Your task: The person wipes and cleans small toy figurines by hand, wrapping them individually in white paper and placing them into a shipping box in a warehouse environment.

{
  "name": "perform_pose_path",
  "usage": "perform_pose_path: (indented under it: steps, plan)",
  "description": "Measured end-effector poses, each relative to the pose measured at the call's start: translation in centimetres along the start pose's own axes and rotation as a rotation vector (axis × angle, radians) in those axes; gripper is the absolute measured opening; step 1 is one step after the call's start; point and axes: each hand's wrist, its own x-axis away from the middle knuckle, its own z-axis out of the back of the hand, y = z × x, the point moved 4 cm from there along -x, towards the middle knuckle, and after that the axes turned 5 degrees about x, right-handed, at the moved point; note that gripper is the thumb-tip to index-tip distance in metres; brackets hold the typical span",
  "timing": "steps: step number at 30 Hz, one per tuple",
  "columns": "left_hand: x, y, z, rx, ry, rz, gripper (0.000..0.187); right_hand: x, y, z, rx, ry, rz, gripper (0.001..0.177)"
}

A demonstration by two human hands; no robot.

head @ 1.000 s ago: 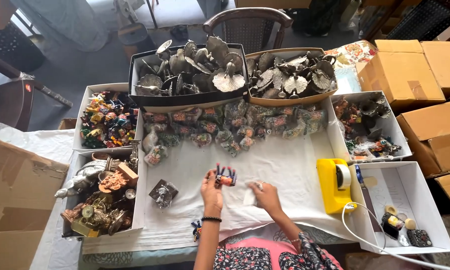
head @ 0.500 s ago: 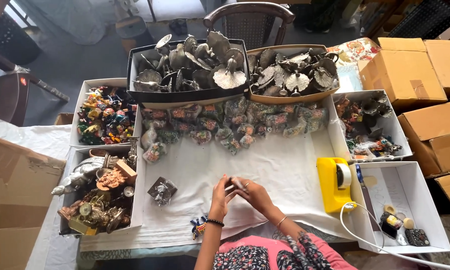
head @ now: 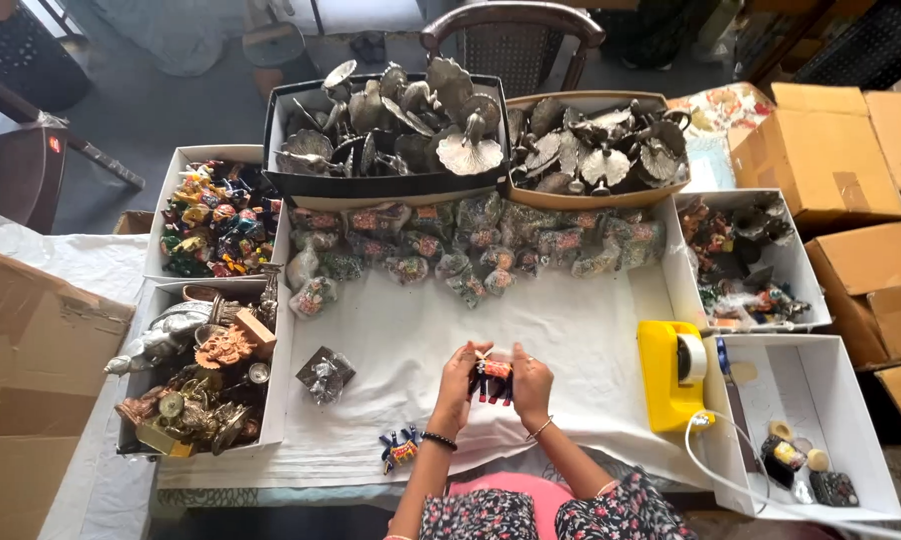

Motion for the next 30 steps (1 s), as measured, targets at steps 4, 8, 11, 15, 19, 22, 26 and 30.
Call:
perform_pose_path:
  steps: [4,8,11,15,19,22,26,30]
  plan:
    - [-1.5,-0.1,4.2,0.164,0.132,0.032,0.036,-1.4,0.1,2.6,-0.202,0.036,-0.185,0.068]
    - [-2.2,-2.9,6.8,0.206,0.135,0.306,0.032,3.0,-14.0,8.9,-0.312,-0.211,0.753,0.046]
    - [-1.2,-4.4,6.5,0.185,0.053,0.486,0.032,6.3,-17.2,9.2,-0.005,-0.356,1.359,0.049]
    - [-1.7,-6.9,7.3,0.151,-0.076,0.658,0.034,4.1,-10.6,4.8,0.075,-0.449,1.089,0.052]
    - [-2.5,-9.1,8.4,0.307,-0.079,0.717,0.032,2.9,-9.1,4.0,0.083,-0.419,0.988,0.046]
    - [-3.5,-10.6,9.3,0.45,-0.102,0.72,0.027,2.6,-8.5,3.8,0.158,-0.37,0.95,0.048]
    - [-2.0,-6.5,6.3,0.197,0.144,0.459,0.024,2.8,-8.8,4.6,0.421,-0.349,0.678,0.066]
    - [-2.2,-3.4,6.8,-0.037,0.361,0.05,0.025,0.6,-1.9,2.4,0.415,-0.234,0.478,0.053]
